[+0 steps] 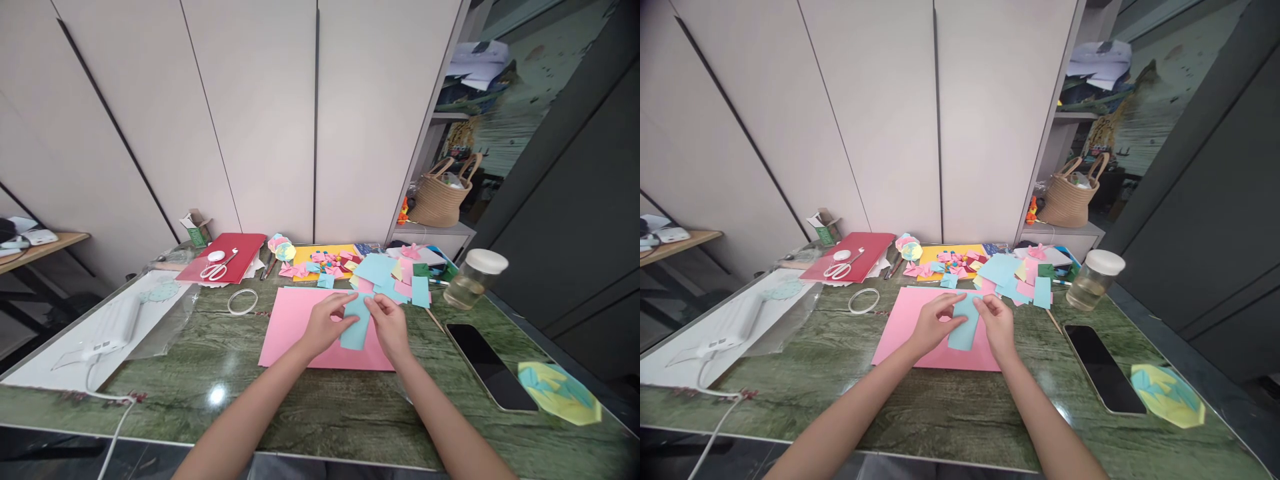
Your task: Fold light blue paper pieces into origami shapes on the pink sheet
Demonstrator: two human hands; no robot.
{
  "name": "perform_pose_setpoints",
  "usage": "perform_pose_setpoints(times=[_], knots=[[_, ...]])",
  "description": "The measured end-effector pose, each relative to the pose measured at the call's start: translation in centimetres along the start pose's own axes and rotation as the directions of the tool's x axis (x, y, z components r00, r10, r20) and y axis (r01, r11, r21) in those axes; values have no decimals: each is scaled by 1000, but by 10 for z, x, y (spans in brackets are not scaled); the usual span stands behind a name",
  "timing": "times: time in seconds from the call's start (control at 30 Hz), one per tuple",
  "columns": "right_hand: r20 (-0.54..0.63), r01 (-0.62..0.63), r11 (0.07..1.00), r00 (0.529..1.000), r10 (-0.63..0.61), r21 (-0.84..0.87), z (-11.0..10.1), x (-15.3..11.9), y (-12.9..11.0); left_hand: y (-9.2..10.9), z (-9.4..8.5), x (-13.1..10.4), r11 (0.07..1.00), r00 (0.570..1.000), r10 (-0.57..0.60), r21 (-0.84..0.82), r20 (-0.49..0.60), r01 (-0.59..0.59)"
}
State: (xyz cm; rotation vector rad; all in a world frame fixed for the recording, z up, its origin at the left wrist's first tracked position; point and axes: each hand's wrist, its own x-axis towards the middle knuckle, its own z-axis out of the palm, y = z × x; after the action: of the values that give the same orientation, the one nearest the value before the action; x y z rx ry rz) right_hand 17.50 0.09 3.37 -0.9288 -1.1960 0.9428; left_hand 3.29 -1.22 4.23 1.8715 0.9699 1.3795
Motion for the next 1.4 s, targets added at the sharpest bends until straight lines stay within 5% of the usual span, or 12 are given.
perform_pose_setpoints(times=[0.87,1.03,1.4], knots=[[170,-148,978,978,123,146,-4,2,-6,-2,1,1,998,998,-59,-23,-6,58],[301,-143,990,944,136,1,-7,6,-7,-4,-3,3,996,994,-85,-20,-64,84],[227,-24,987,972,60,-156,-5,5,-4,-5,-3,4,997,993,-71,-13,-91,70]])
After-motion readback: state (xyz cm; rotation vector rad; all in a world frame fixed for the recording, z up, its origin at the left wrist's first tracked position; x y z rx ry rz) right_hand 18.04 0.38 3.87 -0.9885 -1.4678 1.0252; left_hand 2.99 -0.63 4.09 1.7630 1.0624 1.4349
